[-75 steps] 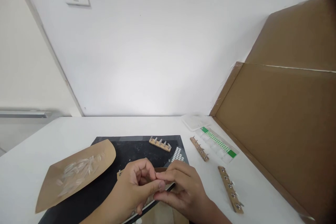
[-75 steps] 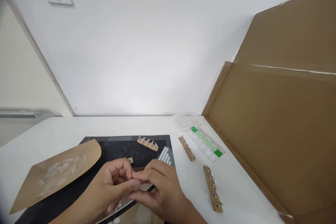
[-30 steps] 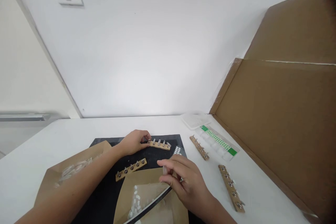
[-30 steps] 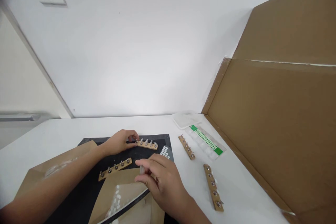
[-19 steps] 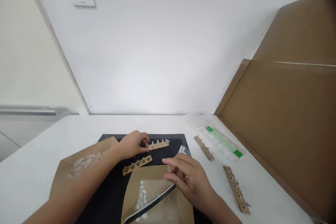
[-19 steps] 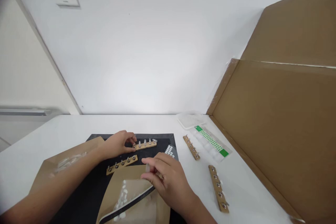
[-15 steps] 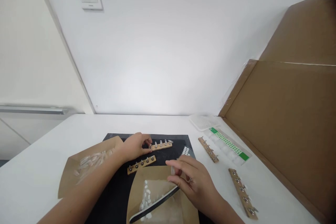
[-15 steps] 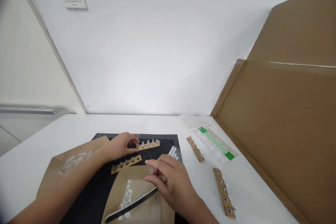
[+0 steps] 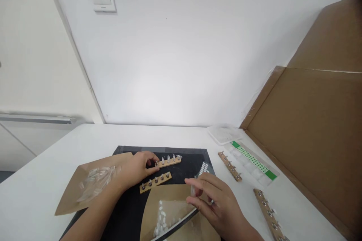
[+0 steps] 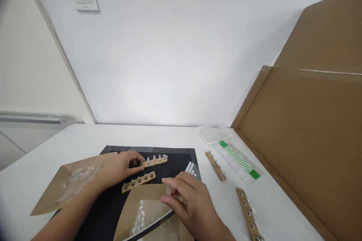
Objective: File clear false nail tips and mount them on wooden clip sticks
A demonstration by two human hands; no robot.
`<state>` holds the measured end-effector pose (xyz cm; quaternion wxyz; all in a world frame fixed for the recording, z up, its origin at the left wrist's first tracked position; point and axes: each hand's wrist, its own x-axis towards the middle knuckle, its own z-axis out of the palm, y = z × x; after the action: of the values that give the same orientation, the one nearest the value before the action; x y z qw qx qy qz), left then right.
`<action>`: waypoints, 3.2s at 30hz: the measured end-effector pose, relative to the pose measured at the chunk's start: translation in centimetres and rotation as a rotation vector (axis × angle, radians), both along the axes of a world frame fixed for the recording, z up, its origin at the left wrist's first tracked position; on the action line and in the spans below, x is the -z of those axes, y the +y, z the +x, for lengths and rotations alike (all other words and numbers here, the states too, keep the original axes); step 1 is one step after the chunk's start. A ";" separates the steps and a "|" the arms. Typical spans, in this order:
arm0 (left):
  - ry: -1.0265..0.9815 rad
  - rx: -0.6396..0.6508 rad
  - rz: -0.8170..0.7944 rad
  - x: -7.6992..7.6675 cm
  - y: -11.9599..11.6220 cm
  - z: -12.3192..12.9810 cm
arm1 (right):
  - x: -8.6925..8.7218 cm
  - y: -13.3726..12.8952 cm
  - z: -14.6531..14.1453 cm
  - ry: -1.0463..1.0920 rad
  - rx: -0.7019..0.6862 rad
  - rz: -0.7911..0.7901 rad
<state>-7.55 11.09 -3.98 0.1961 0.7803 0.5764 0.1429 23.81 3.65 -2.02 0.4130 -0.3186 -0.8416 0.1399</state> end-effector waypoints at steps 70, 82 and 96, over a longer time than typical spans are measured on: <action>-0.229 -0.043 0.020 1.3 -0.1 0.6 | -1.4 0.6 0.8 -0.147 -0.061 0.071; -0.217 -0.067 -0.009 1.2 0.0 0.6 | -0.6 0.7 0.8 -0.132 -0.061 0.069; -0.175 -0.085 0.009 1.5 0.0 0.6 | -0.9 0.6 1.0 -0.190 -0.069 0.021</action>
<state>-6.97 11.06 -5.44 0.2358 0.7406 0.5890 0.2213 24.83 4.25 -1.17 0.3298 -0.2970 -0.8888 0.1142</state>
